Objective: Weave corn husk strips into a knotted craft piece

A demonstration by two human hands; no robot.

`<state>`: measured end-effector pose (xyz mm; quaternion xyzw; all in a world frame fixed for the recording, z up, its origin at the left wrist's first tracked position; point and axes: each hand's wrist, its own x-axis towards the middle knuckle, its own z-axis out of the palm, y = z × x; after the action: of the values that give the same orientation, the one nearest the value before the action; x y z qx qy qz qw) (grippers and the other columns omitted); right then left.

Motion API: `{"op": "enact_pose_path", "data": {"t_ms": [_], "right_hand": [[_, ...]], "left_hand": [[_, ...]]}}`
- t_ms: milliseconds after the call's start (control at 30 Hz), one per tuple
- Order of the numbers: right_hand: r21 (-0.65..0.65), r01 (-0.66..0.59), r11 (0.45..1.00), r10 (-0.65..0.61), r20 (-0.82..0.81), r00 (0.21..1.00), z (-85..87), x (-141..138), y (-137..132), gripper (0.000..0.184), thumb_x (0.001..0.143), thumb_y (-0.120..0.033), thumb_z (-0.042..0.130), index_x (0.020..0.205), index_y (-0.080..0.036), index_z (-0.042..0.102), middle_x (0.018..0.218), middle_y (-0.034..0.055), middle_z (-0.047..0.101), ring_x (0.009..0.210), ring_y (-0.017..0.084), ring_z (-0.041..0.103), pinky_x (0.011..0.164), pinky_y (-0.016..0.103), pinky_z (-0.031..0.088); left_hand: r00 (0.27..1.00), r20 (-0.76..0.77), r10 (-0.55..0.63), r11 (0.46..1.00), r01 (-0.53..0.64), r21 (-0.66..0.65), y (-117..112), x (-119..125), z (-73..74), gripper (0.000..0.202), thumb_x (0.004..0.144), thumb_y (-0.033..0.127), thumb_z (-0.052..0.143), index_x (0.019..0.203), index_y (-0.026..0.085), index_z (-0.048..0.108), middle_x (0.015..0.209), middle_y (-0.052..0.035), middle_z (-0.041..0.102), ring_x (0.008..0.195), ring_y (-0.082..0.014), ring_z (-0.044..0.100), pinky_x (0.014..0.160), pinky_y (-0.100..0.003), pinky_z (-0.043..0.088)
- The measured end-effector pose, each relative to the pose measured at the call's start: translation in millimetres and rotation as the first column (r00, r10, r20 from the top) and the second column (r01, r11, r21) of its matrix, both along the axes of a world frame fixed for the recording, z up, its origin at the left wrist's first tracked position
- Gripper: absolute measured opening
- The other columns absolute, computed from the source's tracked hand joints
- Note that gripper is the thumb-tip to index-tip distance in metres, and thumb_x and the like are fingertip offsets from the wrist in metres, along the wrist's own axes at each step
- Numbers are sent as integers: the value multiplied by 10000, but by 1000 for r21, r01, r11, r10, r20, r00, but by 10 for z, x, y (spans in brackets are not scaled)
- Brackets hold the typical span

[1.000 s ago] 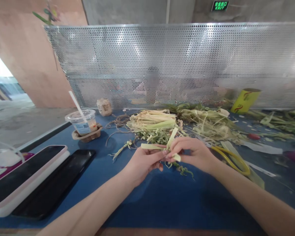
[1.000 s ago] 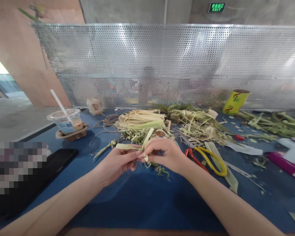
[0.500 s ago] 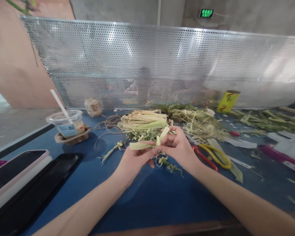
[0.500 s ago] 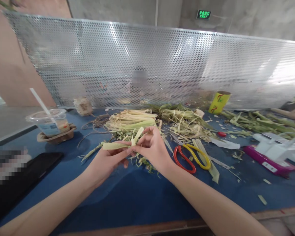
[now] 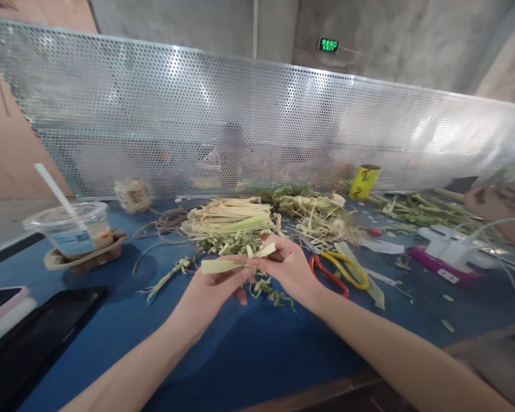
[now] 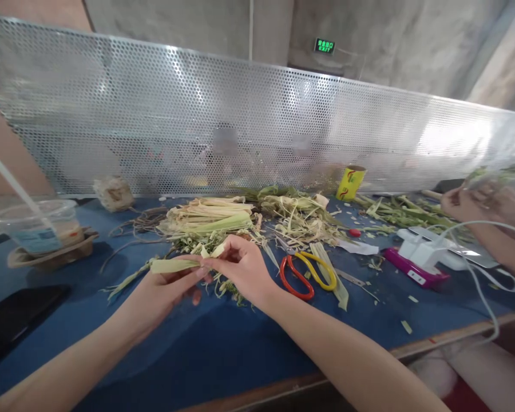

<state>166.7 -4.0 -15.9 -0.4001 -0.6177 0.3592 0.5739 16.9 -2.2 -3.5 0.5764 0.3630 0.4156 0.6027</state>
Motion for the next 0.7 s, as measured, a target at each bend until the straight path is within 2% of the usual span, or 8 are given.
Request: {"op": "enact_pose_path", "data": {"t_ms": [100, 200, 367, 567, 633, 700], "right_hand": [[183, 92, 979, -132, 219, 967, 23, 27, -15, 249, 710, -308, 597, 566, -186, 435, 539, -45, 423, 491, 75, 419, 465, 202, 359], [348, 114, 930, -242, 351, 904, 48, 56, -29, 195, 737, -242, 565, 575, -182, 474, 546, -38, 453, 499, 73, 409, 471, 191, 340], [442, 57, 895, -283, 465, 839, 41, 81, -33, 136, 767, -229, 522, 637, -188, 524, 606, -14, 540, 552, 85, 480, 508, 186, 371], [568, -62, 821, -363, 602, 711, 29, 72, -63, 175, 830, -262, 435, 725, -191, 555, 676, 12, 601, 596, 86, 519, 551, 186, 386], [599, -66, 798, -385, 591, 709, 30, 62, -72, 198, 837, -261, 426, 705, -188, 554, 666, 12, 599, 589, 83, 517, 543, 184, 379], [596, -15, 803, -393, 548, 739, 34, 53, -76, 181, 821, -250, 446, 683, -186, 544, 636, 3, 582, 568, 81, 504, 527, 181, 368]], "left_hand": [[998, 52, -29, 999, 31, -35, 19, 0, -41, 235, 656, 314, 660, 809, 137, 633, 721, -34, 593, 564, -115, 529, 475, -221, 428], [993, 109, -52, 996, 60, -63, 25, 5, -61, 222, 653, 301, 665, 796, 133, 636, 755, -46, 587, 679, -152, 545, 474, -217, 428], [989, 150, -12, 988, 34, -151, 23, 33, -53, 223, 648, 328, 666, 753, 135, 626, 728, -38, 592, 691, -161, 551, 450, -212, 421], [984, 177, 6, 982, 27, -185, 41, 49, -35, 204, 652, 329, 660, 663, 131, 612, 639, -1, 557, 540, -89, 485, 424, -189, 396], [983, 182, 0, 987, 30, -161, 39, 45, -28, 187, 654, 309, 660, 642, 130, 610, 620, 7, 542, 511, -75, 455, 424, -186, 391], [983, 183, -9, 987, 37, -155, 31, 43, -21, 165, 656, 291, 659, 672, 132, 616, 658, -10, 568, 549, -96, 492, 429, -194, 396]]}}
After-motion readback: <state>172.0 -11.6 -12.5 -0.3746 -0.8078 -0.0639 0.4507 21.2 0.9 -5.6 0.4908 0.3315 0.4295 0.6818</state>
